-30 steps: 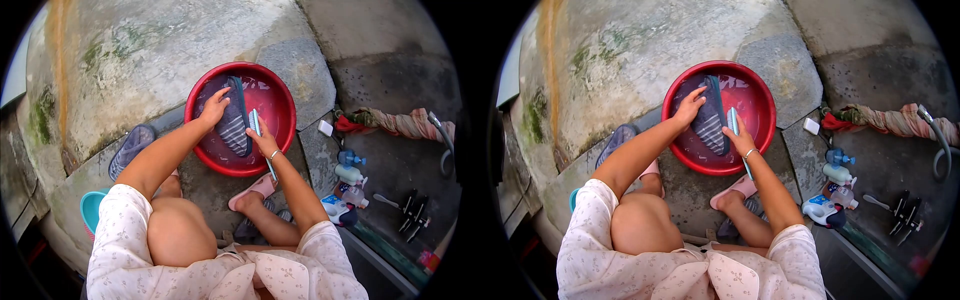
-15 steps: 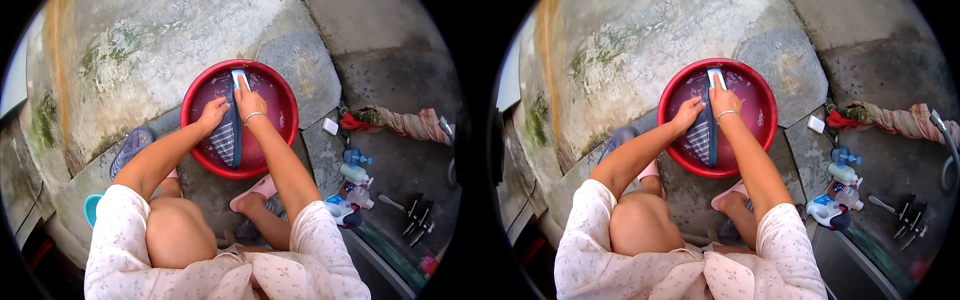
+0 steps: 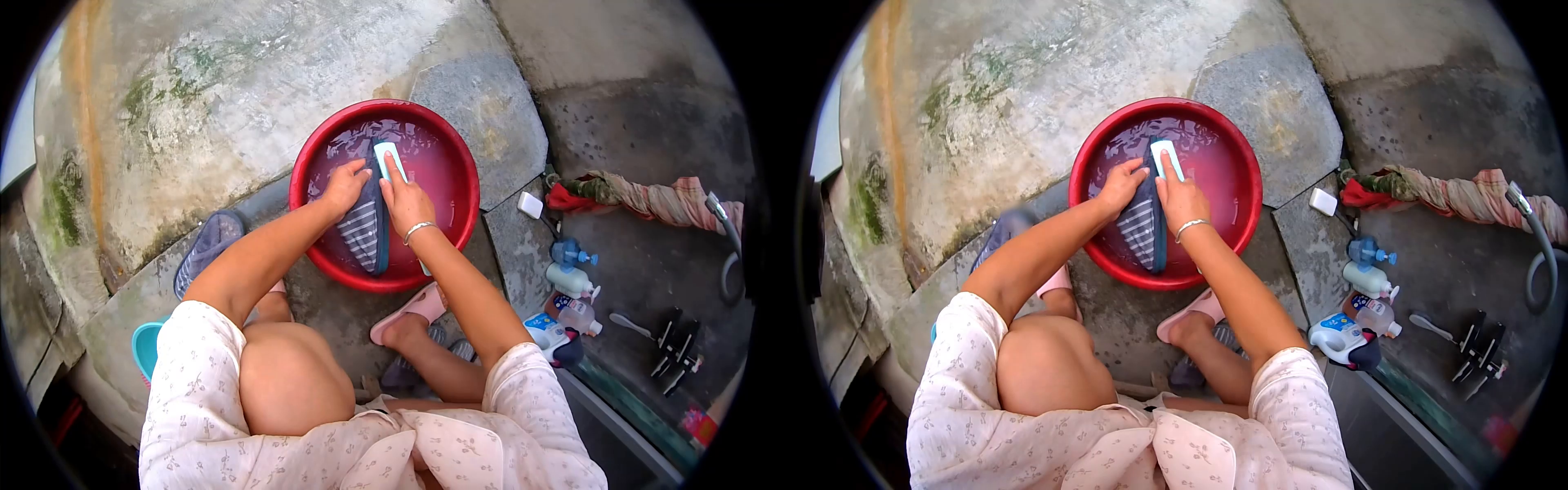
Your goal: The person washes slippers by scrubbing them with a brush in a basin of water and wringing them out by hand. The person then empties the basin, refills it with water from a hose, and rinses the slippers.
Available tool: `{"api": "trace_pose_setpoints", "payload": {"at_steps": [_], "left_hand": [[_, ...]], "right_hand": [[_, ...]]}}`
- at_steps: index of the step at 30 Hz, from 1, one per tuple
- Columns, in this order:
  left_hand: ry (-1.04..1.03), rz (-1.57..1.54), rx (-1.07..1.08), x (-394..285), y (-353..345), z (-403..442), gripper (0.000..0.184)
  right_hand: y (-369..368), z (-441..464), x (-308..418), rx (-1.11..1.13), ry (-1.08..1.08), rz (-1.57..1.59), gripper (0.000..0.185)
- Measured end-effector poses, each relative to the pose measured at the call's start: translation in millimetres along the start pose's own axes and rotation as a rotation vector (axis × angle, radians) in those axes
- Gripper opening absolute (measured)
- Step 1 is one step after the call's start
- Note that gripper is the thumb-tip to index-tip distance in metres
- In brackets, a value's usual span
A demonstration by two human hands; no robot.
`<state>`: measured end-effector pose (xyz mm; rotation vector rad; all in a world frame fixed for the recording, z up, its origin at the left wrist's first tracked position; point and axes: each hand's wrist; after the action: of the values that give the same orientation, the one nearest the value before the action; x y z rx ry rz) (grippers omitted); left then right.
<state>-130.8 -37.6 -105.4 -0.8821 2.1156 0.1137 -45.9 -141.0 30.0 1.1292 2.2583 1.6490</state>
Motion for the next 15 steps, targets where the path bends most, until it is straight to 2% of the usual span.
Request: {"api": "trace_pose_setpoints", "payload": {"at_steps": [2,4,6,9,11,13,15], "left_hand": [[0.022,0.076,0.077,-24,5,-19,0.039],[-0.021,0.154,0.002,-15,7,-10,0.04],[-0.035,0.264,-0.107,-17,6,-15,0.043],[-0.04,0.201,-0.107,-11,4,-10,0.041],[-0.028,0.223,-0.032,-17,6,-13,0.043],[-0.122,0.295,-0.121,-31,1,-25,0.046],[-0.085,0.335,-0.098,-52,-1,-48,0.045]], "right_hand": [[-3,36,-1,-0.053,-0.009,0.021,0.053],[-2,37,3,-0.08,-0.015,0.037,0.053],[0,11,9,-0.031,0.031,-0.01,0.054],[-11,-55,2,0.051,0.037,0.008,0.055],[-5,-89,-7,0.088,0.075,-0.008,0.055],[7,-108,-19,0.122,0.111,-0.02,0.054],[27,-121,-27,0.286,0.161,0.002,0.054]]}}
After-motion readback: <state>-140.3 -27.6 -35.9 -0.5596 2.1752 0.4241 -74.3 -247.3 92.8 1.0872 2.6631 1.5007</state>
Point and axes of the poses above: each hand's wrist, its own z-axis towards the middle knuckle, its own y-axis out of the back of the hand, x = y × z, and after that the axes turned 8 degrees about y, right-handed
